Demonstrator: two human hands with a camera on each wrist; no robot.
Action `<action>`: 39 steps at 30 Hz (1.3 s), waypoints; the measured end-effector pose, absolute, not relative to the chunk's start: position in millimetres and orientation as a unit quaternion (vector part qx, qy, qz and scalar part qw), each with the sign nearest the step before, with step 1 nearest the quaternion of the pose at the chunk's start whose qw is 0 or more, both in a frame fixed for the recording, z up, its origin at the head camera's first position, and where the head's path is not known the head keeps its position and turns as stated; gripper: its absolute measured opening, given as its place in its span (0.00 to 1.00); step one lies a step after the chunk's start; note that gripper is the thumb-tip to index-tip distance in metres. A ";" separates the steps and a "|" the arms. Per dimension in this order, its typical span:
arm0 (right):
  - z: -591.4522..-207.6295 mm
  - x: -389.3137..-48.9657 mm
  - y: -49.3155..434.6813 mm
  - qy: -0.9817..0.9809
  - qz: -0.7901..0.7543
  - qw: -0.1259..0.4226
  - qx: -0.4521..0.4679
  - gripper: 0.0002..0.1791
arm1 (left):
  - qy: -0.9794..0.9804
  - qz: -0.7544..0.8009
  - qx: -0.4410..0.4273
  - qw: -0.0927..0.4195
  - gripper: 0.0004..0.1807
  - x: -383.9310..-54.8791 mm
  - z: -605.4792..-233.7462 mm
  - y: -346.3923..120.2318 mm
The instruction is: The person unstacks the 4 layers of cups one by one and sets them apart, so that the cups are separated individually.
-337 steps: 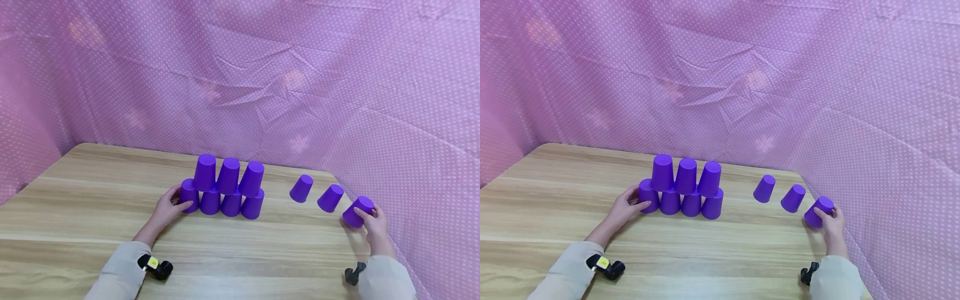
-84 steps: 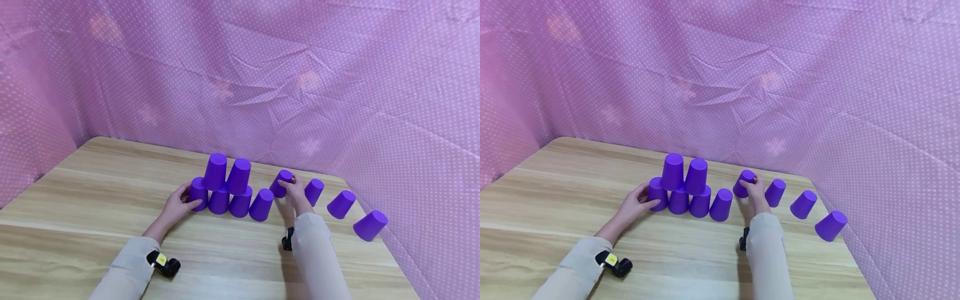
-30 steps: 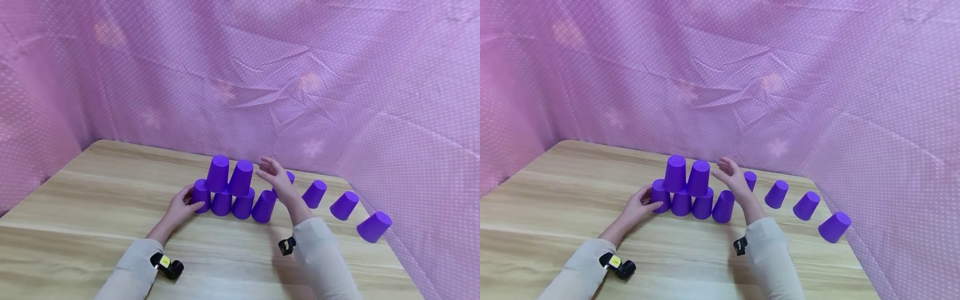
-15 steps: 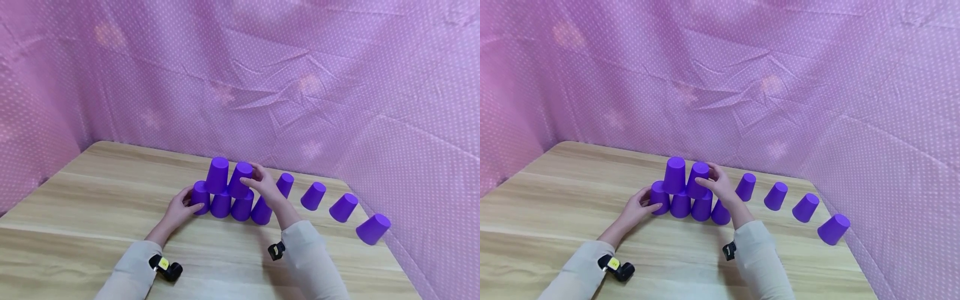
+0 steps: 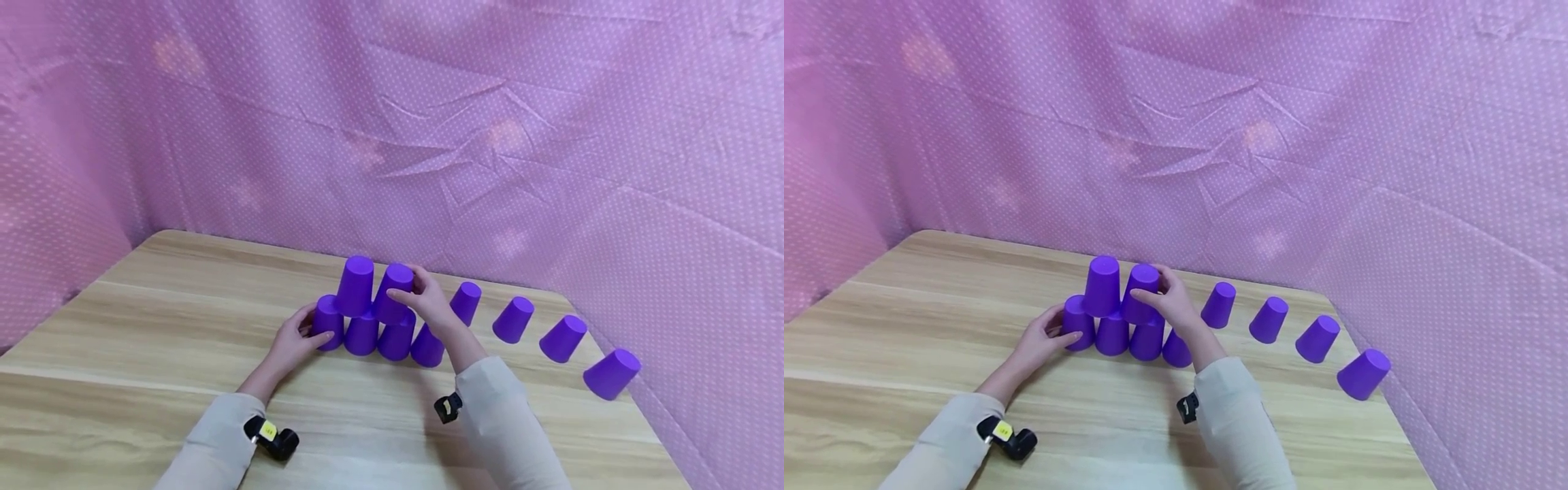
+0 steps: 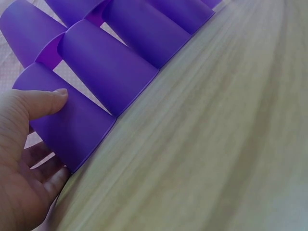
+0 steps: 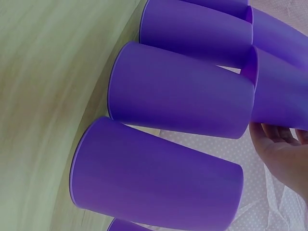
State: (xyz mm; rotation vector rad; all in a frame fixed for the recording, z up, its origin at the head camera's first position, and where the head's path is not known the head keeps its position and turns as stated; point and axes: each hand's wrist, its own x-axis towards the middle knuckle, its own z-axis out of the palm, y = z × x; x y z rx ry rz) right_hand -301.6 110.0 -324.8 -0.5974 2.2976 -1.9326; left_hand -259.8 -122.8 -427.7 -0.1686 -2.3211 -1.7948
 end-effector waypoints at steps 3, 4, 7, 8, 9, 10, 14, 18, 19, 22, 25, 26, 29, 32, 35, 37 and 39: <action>-324.6 -299.5 112.3 0.749 -0.633 0.041 -0.194 0.25 | -0.786 -0.608 -0.058 0.098 0.33 -258.9 -428.0 -121.3; -324.2 -298.5 113.3 0.748 -0.634 0.041 -0.193 0.25 | -0.785 -0.609 -0.057 0.097 0.33 -258.7 -427.9 -121.0; -321.8 -294.7 116.1 0.742 -0.641 0.041 -0.193 0.26 | -0.788 -0.606 -0.057 0.095 0.33 -258.0 -427.8 -121.8; -320.5 -293.1 117.1 0.741 -0.642 0.039 -0.194 0.26 | -0.790 -0.604 -0.057 0.094 0.33 -257.8 -427.7 -122.4; -319.2 -291.7 118.1 0.740 -0.642 0.036 -0.194 0.27 | -0.791 -0.603 -0.057 0.093 0.33 -257.7 -427.7 -123.1; -317.9 -290.2 119.3 0.741 -0.642 0.033 -0.194 0.27 | -0.792 -0.601 -0.057 0.092 0.33 -257.5 -427.4 -123.8; -312.7 -285.2 124.6 0.745 -0.636 0.023 -0.198 0.26 | -0.793 -0.600 -0.057 0.088 0.33 -256.7 -427.2 -126.1; -306.3 -280.7 131.7 0.741 -0.639 0.015 -0.209 0.25 | -0.790 -0.604 -0.060 0.091 0.33 -256.9 -426.6 -126.5; -304.4 -279.3 134.0 0.739 -0.639 0.013 -0.212 0.25 | -0.789 -0.604 -0.061 0.092 0.33 -257.3 -426.4 -126.3; -299.2 -274.9 141.5 0.737 -0.642 0.011 -0.212 0.26 | -0.786 -0.608 -0.065 0.092 0.33 -258.8 -426.5 -125.6; -296.0 -270.4 149.7 0.738 -0.644 0.014 -0.202 0.27 | -0.786 -0.608 -0.068 0.087 0.34 -259.5 -427.7 -125.3; -295.3 -269.3 152.3 0.739 -0.644 0.015 -0.197 0.27 | -0.786 -0.608 -0.068 0.085 0.34 -259.5 -428.2 -125.4; -293.7 -266.7 160.3 0.740 -0.645 0.015 -0.192 0.28 | -0.789 -0.606 -0.066 0.082 0.34 -259.2 -428.9 -125.6; -292.0 -265.8 170.2 0.741 -0.644 0.009 -0.191 0.28 | -0.790 -0.604 -0.065 0.082 0.34 -259.6 -428.6 -125.6; -291.0 -266.1 182.1 0.742 -0.644 -0.006 -0.188 0.28 | -0.789 -0.604 -0.069 0.089 0.34 -260.8 -427.8 -125.3; -291.1 -266.2 190.6 0.744 -0.642 -0.019 -0.182 0.28 | -0.787 -0.605 -0.073 0.093 0.33 -261.5 -427.7 -125.4; -292.4 -265.9 198.9 0.746 -0.641 -0.031 -0.175 0.28 | -0.786 -0.606 -0.077 0.095 0.33 -261.8 -427.9 -126.2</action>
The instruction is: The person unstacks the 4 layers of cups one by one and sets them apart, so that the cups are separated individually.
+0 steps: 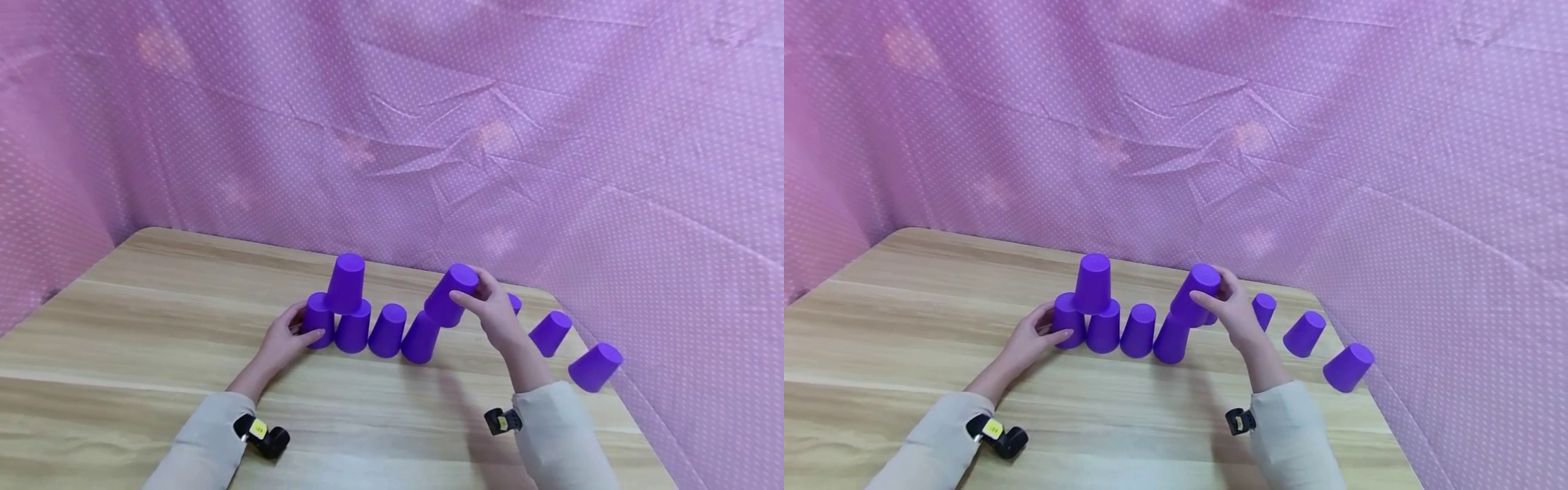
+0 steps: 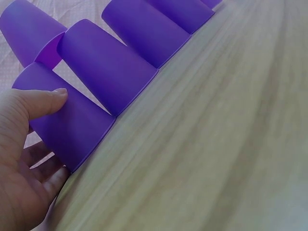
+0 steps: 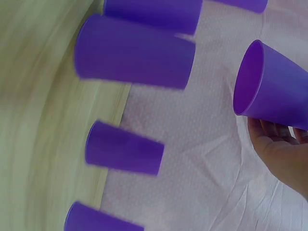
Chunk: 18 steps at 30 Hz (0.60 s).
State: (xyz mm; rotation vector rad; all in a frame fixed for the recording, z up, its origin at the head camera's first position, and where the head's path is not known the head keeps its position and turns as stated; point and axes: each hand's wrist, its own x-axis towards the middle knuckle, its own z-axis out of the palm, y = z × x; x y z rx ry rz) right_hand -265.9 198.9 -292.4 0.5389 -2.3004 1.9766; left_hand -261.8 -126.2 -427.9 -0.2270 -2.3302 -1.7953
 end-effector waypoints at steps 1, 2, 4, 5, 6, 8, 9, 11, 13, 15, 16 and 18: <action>-293.4 -265.8 203.1 -0.748 0.640 0.036 0.170 0.28 | -0.787 -0.605 -0.077 0.095 0.33 -261.8 -427.9 -126.9; -294.7 -265.5 207.2 -0.751 0.639 0.039 0.163 0.28 | -0.787 -0.605 -0.075 0.095 0.33 -261.8 -428.0 -127.7; -297.7 -264.5 215.3 -0.755 0.636 0.045 0.151 0.28 | -0.790 -0.601 -0.074 0.095 0.33 -261.6 -428.4 -130.0; -299.3 -263.9 219.6 -0.757 0.636 0.046 0.144 0.28 | -0.791 -0.599 -0.074 0.095 0.34 -261.5 -428.6 -131.2; -300.9 -263.5 224.1 -0.758 0.636 0.048 0.136 0.27 | -0.793 -0.597 -0.073 0.095 0.34 -261.7 -428.9 -132.0; -304.2 -263.2 234.3 -0.763 0.632 0.056 0.122 0.26 | -0.794 -0.595 -0.075 0.096 0.34 -262.7 -429.1 -132.9; -305.7 -262.9 239.8 -0.765 0.630 0.061 0.115 0.26 | -0.795 -0.594 -0.077 0.096 0.34 -263.3 -429.2 -133.0; -309.0 -262.3 250.8 -0.765 0.631 0.074 0.105 0.24 | -0.795 -0.594 -0.079 0.095 0.35 -264.1 -428.7 -132.0; -313.3 -262.0 262.8 -0.773 0.623 0.083 0.089 0.24 | -0.794 -0.595 -0.079 0.094 0.34 -264.1 -428.2 -130.2; -316.3 -259.2 272.9 -0.777 0.619 0.085 0.076 0.26 | -0.793 -0.597 -0.078 0.092 0.34 -263.2 -427.6 -128.5; -317.8 -257.6 277.7 -0.780 0.616 0.085 0.068 0.27 | -0.793 -0.598 -0.077 0.090 0.34 -262.6 -427.1 -127.5; -319.7 -254.0 286.7 -0.789 0.606 0.083 0.052 0.29 | -0.792 -0.599 -0.076 0.089 0.34 -262.3 -427.0 -126.1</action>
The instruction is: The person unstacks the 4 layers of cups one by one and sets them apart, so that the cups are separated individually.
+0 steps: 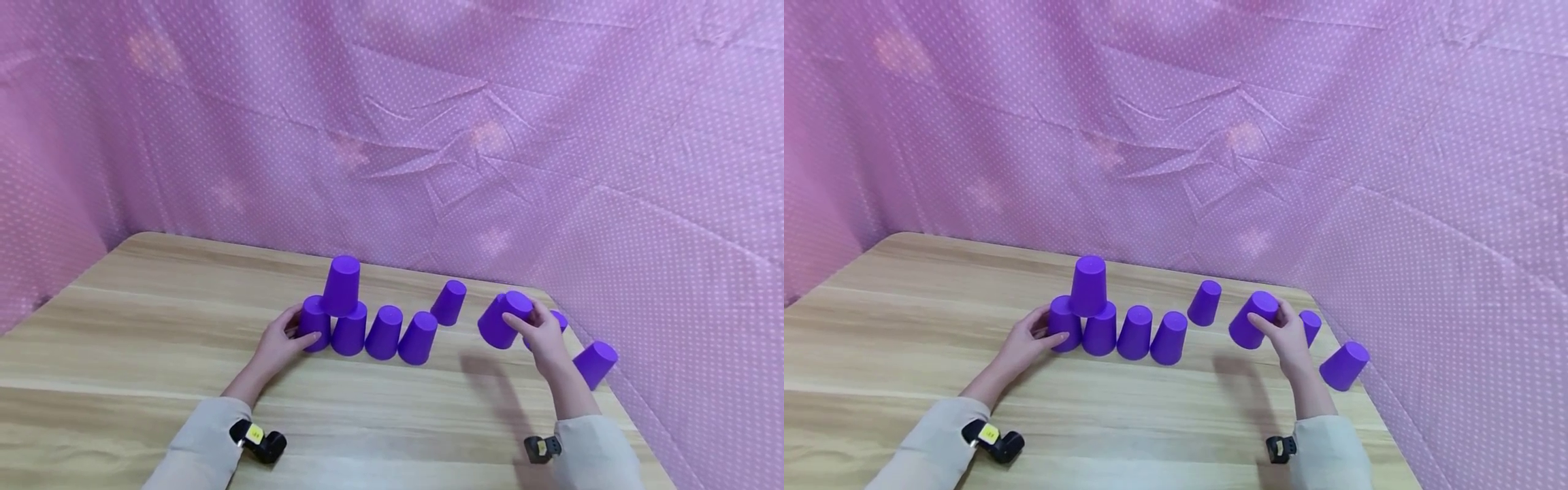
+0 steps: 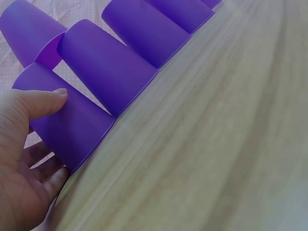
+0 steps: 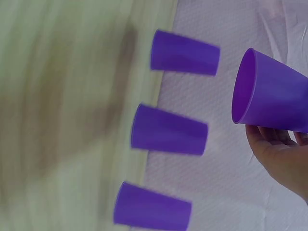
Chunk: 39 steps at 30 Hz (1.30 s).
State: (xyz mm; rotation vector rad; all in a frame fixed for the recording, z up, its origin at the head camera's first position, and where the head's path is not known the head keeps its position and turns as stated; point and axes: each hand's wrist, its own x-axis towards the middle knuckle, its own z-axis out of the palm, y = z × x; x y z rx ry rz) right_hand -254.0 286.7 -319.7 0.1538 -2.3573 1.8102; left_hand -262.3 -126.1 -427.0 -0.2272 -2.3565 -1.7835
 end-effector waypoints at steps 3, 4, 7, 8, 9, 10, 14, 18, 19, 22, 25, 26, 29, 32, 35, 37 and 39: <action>-322.8 -248.0 297.0 -0.791 0.604 0.084 0.044 0.26 | -0.791 -0.601 -0.078 0.091 0.34 -262.2 -426.8 -125.4; -324.5 -246.8 301.0 -0.790 0.605 0.088 0.046 0.24 | -0.791 -0.600 -0.078 0.092 0.34 -262.4 -427.1 -125.4; -334.0 -245.4 315.8 -0.783 0.611 0.101 0.061 0.21 | -0.791 -0.600 -0.075 0.092 0.34 -262.6 -427.7 -125.2; -339.2 -246.6 323.1 -0.784 0.608 0.105 0.068 0.21 | -0.791 -0.601 -0.074 0.091 0.34 -262.5 -427.6 -125.4; -345.5 -249.1 331.5 -0.780 0.612 0.107 0.077 0.23 | -0.791 -0.601 -0.072 0.089 0.34 -262.4 -427.6 -125.5; -354.2 -253.4 341.7 -0.770 0.622 0.114 0.086 0.23 | -0.791 -0.601 -0.072 0.089 0.34 -262.6 -427.9 -125.4; -393.7 -279.1 387.9 -0.746 0.646 0.125 0.101 0.28 | -0.788 -0.606 -0.068 0.088 0.34 -263.2 -427.1 -126.2; -421.1 -294.1 422.4 -0.726 0.671 0.119 0.092 0.31 | -0.790 -0.603 -0.068 0.087 0.34 -264.0 -427.4 -127.2; -421.3 -291.1 425.4 -0.724 0.675 0.106 0.092 0.32 | -0.791 -0.602 -0.069 0.085 0.35 -264.0 -427.8 -127.3; -430.8 -290.3 440.8 -0.738 0.664 0.102 0.061 0.33 | -0.790 -0.603 -0.073 0.082 0.35 -264.3 -429.0 -126.3; -431.7 -285.5 448.3 -0.763 0.641 0.086 0.022 0.34 | -0.789 -0.604 -0.074 0.084 0.34 -265.3 -430.0 -125.1; -435.1 -287.3 452.6 -0.772 0.630 0.088 0.006 0.33 | -0.790 -0.603 -0.074 0.086 0.34 -265.7 -430.3 -125.1; -437.8 -284.8 457.5 -0.781 0.618 0.088 -0.027 0.32 | -0.789 -0.602 -0.077 0.089 0.34 -266.7 -430.8 -124.3; -437.7 -279.3 460.6 -0.775 0.625 0.086 -0.030 0.32 | -0.787 -0.605 -0.082 0.088 0.34 -267.2 -430.6 -122.6; -437.1 -277.0 461.4 -0.763 0.641 0.082 -0.025 0.31 | -0.785 -0.608 -0.080 0.089 0.34 -267.0 -430.8 -122.1; -436.8 -277.4 461.3 -0.754 0.653 0.077 -0.017 0.29 | -0.785 -0.607 -0.077 0.092 0.34 -266.7 -431.3 -123.1; -436.2 -277.9 460.6 -0.744 0.664 0.074 -0.014 0.26 | -0.787 -0.605 -0.075 0.094 0.33 -266.2 -432.2 -124.4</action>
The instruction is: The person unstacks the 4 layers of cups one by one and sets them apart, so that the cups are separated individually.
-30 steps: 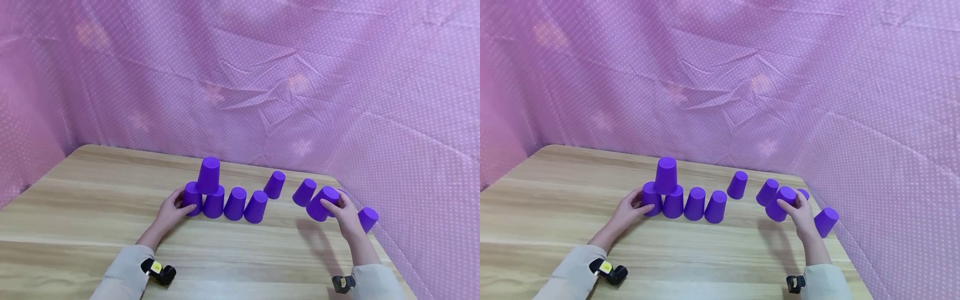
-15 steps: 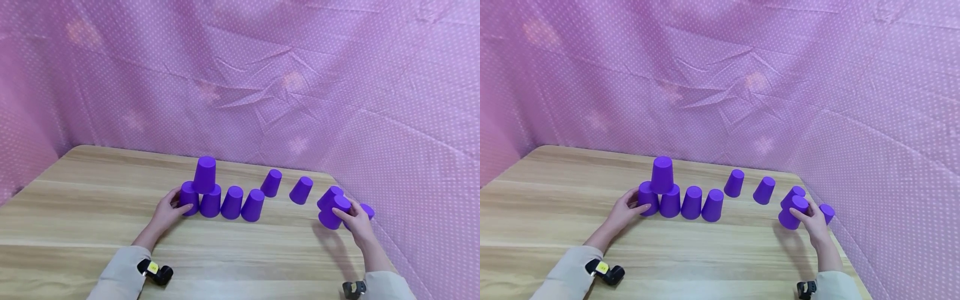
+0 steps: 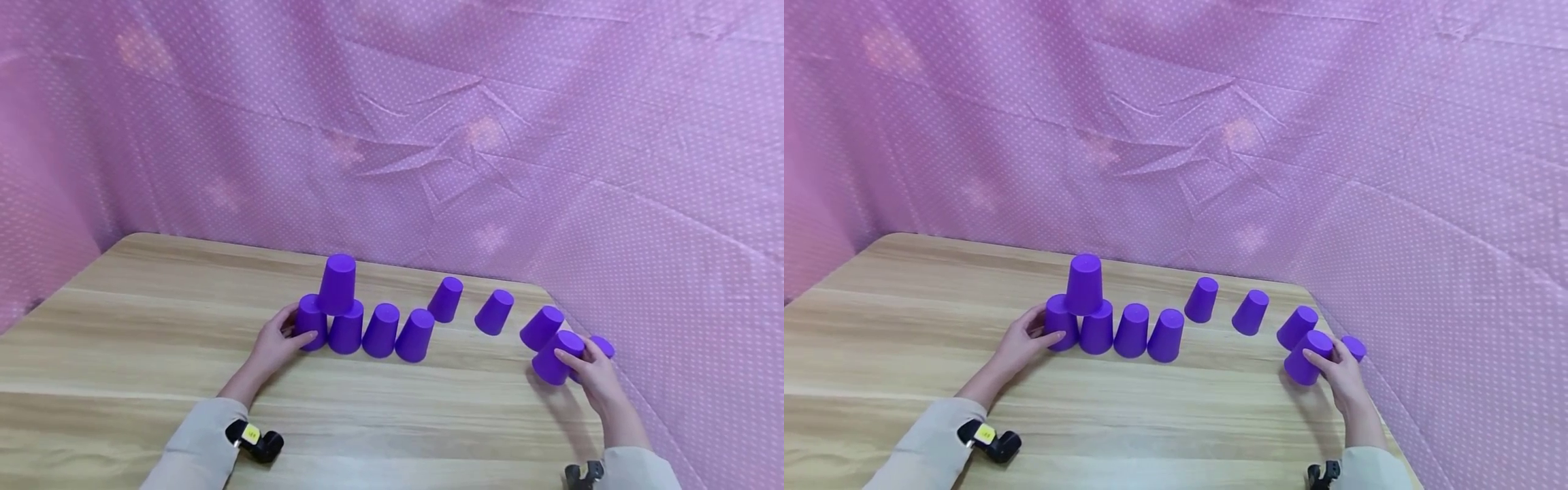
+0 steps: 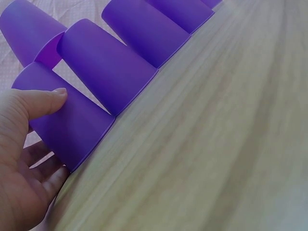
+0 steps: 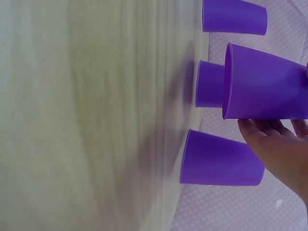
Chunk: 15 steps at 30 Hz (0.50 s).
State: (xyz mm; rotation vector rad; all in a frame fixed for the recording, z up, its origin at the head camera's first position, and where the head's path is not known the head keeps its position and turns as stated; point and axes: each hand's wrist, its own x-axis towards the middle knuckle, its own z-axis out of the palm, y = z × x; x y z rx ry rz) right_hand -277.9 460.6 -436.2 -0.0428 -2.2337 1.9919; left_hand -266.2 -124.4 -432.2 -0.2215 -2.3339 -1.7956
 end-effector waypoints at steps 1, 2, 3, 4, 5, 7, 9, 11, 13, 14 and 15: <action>-435.7 -277.0 460.5 -0.741 0.667 0.075 -0.017 0.25 | -0.787 -0.604 -0.075 0.094 0.33 -266.1 -432.3 -124.2; -434.4 -275.2 460.1 -0.736 0.672 0.074 -0.016 0.25 | -0.788 -0.604 -0.076 0.094 0.33 -266.0 -432.4 -124.0; -432.9 -273.3 459.3 -0.734 0.675 0.073 -0.017 0.25 | -0.788 -0.603 -0.078 0.094 0.34 -265.9 -432.5 -123.9; -430.0 -270.2 457.6 -0.738 0.672 0.067 -0.015 0.28 | -0.789 -0.603 -0.079 0.093 0.34 -265.8 -432.7 -123.6; -427.1 -267.1 456.1 -0.741 0.668 0.062 -0.012 0.32 | -0.789 -0.602 -0.080 0.093 0.34 -265.6 -432.7 -123.4; -421.6 -261.1 451.8 -0.743 0.667 0.055 -0.010 0.39 | -0.788 -0.603 -0.080 0.092 0.34 -265.1 -432.8 -122.6; -416.5 -255.7 447.1 -0.746 0.665 0.042 -0.006 0.43 | -0.789 -0.603 -0.079 0.090 0.34 -264.6 -432.7 -122.2; -414.0 -252.6 442.4 -0.745 0.666 0.045 -0.020 0.41 | -0.788 -0.604 -0.078 0.090 0.34 -264.0 -432.3 -122.0; -405.8 -247.6 433.3 -0.752 0.658 0.039 -0.029 0.41 | -0.788 -0.604 -0.077 0.090 0.33 -263.7 -431.7 -122.3; -400.8 -244.9 428.1 -0.750 0.659 0.040 -0.038 0.40 | -0.787 -0.606 -0.077 0.090 0.33 -263.7 -431.4 -122.6; -394.2 -241.5 422.6 -0.754 0.655 0.037 -0.042 0.41 | -0.786 -0.607 -0.078 0.090 0.34 -263.6 -430.9 -122.8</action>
